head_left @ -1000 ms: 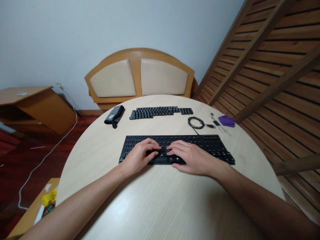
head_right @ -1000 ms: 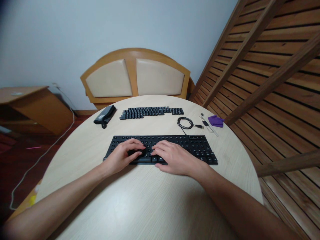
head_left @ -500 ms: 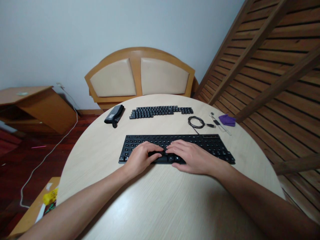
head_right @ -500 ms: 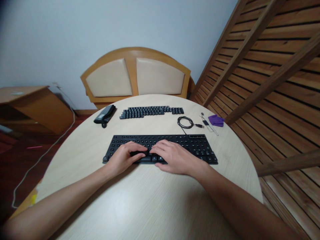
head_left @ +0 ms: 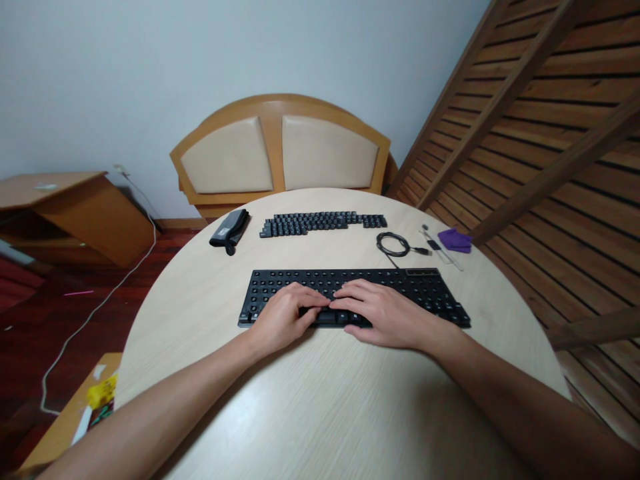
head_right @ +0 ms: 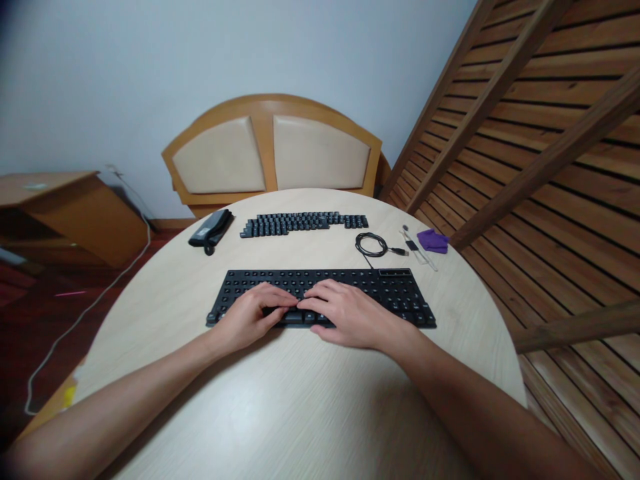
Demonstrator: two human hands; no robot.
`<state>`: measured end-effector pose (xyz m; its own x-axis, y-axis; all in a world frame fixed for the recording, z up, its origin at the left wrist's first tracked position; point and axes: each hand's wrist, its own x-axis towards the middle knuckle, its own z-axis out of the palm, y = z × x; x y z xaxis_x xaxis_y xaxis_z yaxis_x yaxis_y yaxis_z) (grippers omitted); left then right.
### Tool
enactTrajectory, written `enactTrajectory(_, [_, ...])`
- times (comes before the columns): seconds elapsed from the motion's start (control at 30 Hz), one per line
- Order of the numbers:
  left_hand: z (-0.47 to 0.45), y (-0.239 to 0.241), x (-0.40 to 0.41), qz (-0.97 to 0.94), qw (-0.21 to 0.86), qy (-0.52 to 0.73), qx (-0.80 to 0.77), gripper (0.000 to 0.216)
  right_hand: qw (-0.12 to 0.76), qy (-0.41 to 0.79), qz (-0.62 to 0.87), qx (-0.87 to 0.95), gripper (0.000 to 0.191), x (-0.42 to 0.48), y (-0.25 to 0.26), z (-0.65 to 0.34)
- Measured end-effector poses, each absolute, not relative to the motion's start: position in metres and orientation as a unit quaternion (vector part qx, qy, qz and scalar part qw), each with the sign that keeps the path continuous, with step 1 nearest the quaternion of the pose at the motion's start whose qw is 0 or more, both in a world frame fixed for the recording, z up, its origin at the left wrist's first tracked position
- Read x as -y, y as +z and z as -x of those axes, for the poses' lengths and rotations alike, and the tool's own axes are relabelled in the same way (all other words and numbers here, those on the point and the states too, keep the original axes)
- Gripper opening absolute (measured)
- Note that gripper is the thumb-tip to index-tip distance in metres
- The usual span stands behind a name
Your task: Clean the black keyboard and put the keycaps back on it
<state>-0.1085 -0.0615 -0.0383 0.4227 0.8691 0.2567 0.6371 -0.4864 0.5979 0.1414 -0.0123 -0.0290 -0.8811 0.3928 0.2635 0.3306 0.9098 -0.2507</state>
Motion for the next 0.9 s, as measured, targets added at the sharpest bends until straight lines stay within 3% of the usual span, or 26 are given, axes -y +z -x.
enactTrajectory(0.9, [0.1094, -0.0426, 0.0622, -0.782, 0.213, 0.278, -0.515, 0.014, 0.155, 0.097, 0.193, 0.964, 0.042, 0.0128, -0.0284, -0.1408])
